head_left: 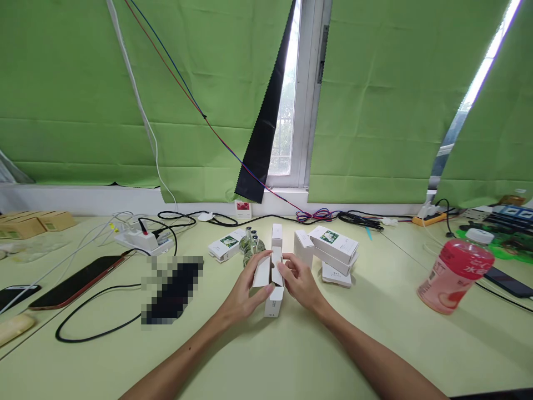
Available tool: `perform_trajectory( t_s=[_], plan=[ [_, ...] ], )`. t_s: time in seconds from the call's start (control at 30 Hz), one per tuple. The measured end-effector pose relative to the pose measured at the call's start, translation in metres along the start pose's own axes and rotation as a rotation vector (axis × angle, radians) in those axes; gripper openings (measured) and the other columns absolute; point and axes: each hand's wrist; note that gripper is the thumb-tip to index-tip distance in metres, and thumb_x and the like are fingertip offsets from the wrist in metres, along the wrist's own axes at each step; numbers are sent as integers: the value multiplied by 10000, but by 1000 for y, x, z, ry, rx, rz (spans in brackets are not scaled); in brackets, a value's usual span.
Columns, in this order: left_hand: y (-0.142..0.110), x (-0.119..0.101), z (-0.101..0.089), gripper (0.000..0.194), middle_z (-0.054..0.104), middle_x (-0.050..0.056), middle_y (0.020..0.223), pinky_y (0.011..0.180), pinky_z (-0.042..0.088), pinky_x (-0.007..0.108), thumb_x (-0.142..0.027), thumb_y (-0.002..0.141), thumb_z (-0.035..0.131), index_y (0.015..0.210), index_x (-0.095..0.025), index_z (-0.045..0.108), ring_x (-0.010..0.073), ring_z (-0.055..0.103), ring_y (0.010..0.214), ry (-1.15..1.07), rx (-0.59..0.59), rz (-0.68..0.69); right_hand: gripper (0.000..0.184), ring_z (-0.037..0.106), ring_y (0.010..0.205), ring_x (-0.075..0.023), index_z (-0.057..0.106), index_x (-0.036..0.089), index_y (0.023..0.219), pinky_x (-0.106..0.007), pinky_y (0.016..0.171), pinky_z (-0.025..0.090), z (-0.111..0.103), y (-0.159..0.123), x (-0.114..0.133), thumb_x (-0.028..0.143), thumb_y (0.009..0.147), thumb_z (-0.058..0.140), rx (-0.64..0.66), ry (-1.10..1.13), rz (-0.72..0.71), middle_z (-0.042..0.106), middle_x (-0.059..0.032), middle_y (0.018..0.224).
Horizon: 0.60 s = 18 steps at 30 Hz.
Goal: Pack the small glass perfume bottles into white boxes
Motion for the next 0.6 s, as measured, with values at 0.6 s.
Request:
perform_trajectory(
  t_s=[0.6],
  plan=[
    [1, -3, 0, 627, 519, 128, 1374, 939, 487, 390, -525, 884, 602, 1420, -243, 440, 306, 555, 1135, 14, 1, -7, 415, 375, 480, -87, 605, 162, 1068, -220, 428, 295, -1, 1, 1, 548, 930, 542, -6, 9, 10, 423, 63, 615]
  ],
)
Point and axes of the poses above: each hand's wrist, its own y-axis towards the middle knuckle, its own z-axis out of the palm, x = y × z
